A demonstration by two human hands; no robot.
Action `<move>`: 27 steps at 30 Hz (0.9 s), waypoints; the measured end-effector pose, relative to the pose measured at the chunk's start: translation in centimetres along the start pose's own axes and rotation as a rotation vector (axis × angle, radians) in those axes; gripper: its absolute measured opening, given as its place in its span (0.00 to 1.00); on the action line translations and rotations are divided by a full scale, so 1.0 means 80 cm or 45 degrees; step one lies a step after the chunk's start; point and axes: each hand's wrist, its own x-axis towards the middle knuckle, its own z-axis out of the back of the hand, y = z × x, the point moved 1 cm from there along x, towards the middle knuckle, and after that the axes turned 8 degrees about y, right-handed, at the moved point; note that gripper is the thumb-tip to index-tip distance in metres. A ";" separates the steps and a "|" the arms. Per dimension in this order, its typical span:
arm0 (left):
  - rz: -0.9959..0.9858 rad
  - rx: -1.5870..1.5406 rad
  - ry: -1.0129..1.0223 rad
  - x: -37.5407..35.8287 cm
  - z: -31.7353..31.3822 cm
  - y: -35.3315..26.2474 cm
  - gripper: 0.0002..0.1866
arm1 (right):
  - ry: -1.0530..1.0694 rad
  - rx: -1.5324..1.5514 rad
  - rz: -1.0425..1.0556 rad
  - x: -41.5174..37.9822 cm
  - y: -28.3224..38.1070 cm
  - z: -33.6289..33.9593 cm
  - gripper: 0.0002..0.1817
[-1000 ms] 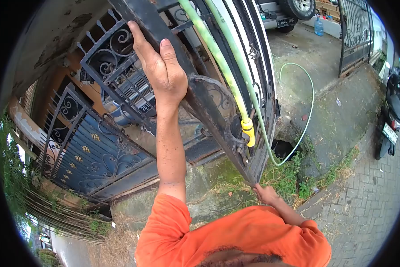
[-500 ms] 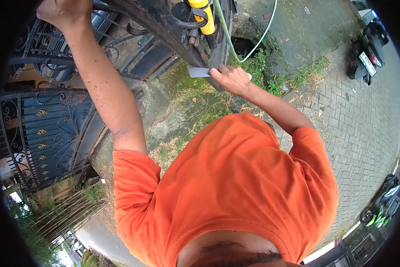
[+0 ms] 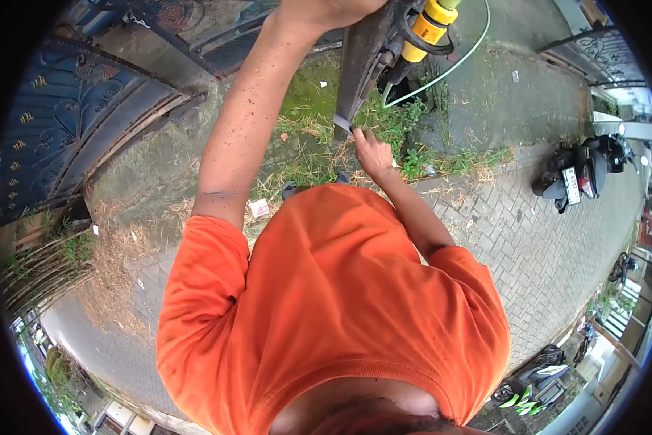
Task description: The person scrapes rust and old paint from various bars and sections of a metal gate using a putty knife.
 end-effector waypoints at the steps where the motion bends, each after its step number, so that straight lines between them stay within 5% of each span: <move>1: 0.097 -0.037 0.090 -0.023 0.001 -0.007 0.53 | 0.069 -0.019 0.048 0.000 0.001 -0.008 0.15; 5: -0.033 0.301 0.044 -0.074 -0.010 -0.005 0.50 | 0.217 0.001 -0.090 0.020 -0.025 -0.076 0.12; 6: 0.048 0.265 -0.074 -0.084 -0.005 -0.018 0.38 | 0.169 0.005 -0.105 0.016 -0.019 -0.076 0.14; 7: 0.223 0.201 0.272 -0.110 0.021 -0.038 0.40 | 0.119 0.013 -0.114 0.012 -0.012 -0.073 0.16; 8: 0.263 0.228 0.253 -0.138 0.021 -0.031 0.42 | 0.111 0.053 -0.169 0.013 -0.007 -0.065 0.20; 9: 0.301 0.243 0.237 -0.169 0.017 -0.025 0.44 | 0.034 0.051 -0.149 0.015 -0.004 -0.061 0.10; 11: 0.397 0.160 0.111 -0.238 -0.008 -0.009 0.43 | 0.281 -0.076 -0.196 0.028 -0.015 -0.085 0.09; 13: 0.812 -0.027 -0.277 -0.297 -0.030 -0.003 0.30 | 0.206 -0.060 -0.120 0.020 -0.016 -0.079 0.09; 16: 1.125 -0.636 0.602 -0.371 -0.006 0.008 0.25 | -0.027 -0.038 -0.031 0.039 -0.016 -0.093 0.08; 17: 1.156 -0.661 0.591 -0.386 -0.009 0.004 0.25 | 0.035 -0.089 -0.087 0.029 -0.022 -0.102 0.08; 19: 0.973 -0.935 0.918 -0.409 -0.029 0.012 0.28 | 0.050 -0.112 -0.090 0.021 -0.032 -0.129 0.09; 22: 0.775 -0.904 0.633 -0.433 -0.053 0.008 0.32 | -0.089 -0.116 -0.016 0.026 -0.041 -0.152 0.10; 25: 0.655 -0.908 0.663 -0.432 -0.061 0.019 0.38 | -0.237 -0.179 0.071 0.017 -0.050 -0.176 0.11; 27: 0.624 -0.866 0.798 -0.428 -0.058 0.023 0.39 | 0.136 -0.473 -0.054 0.018 -0.052 -0.199 0.08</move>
